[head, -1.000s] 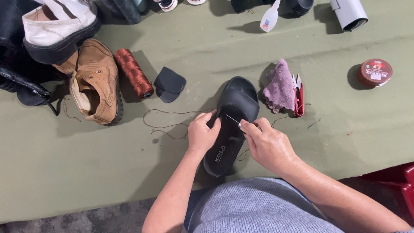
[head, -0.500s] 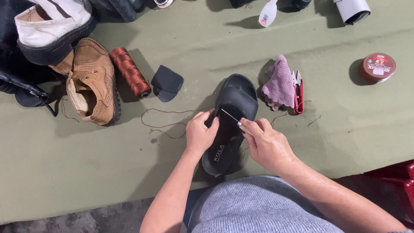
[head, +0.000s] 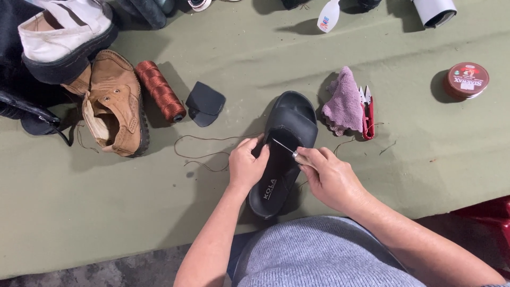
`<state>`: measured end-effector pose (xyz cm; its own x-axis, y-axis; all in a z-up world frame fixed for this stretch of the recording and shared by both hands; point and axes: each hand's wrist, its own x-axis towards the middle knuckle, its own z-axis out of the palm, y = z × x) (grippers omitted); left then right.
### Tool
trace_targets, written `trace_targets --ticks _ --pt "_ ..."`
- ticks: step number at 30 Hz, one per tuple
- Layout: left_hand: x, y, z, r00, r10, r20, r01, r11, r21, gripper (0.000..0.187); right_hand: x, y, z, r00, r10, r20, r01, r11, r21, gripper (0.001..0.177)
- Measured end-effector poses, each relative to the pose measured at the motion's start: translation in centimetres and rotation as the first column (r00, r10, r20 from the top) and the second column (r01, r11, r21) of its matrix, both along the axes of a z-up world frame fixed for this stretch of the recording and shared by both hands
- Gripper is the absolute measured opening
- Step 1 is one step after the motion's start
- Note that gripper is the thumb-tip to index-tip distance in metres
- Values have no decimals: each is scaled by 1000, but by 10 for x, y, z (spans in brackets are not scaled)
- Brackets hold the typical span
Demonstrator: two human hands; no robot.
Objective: The person sews a black slide sandal using a curved awl and thread. They repeatedly pierce the sandal's upper strap with the awl and pull the thread through to stitch the material. The workspace contains other shoes, spools of thread, and shoe polish.
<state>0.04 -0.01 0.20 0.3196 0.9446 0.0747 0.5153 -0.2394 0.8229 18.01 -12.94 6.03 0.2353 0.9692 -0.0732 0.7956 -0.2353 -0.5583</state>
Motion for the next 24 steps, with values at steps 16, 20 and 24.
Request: trace_targets --ticks 16,20,24 --pt "0 1 -4 1000 -3 -21 2 1000 -13 29 -4 8 15 924 102 369 -124 991 38 29" --pt "0 5 -8 998 -38 -48 36 999 -24 30 0 15 21 814 142 564 -207 977 52 30" --pt "-1 6 -9 998 -34 -49 31 998 -63 32 2 19 25 743 201 639 -256 967 -6 30"
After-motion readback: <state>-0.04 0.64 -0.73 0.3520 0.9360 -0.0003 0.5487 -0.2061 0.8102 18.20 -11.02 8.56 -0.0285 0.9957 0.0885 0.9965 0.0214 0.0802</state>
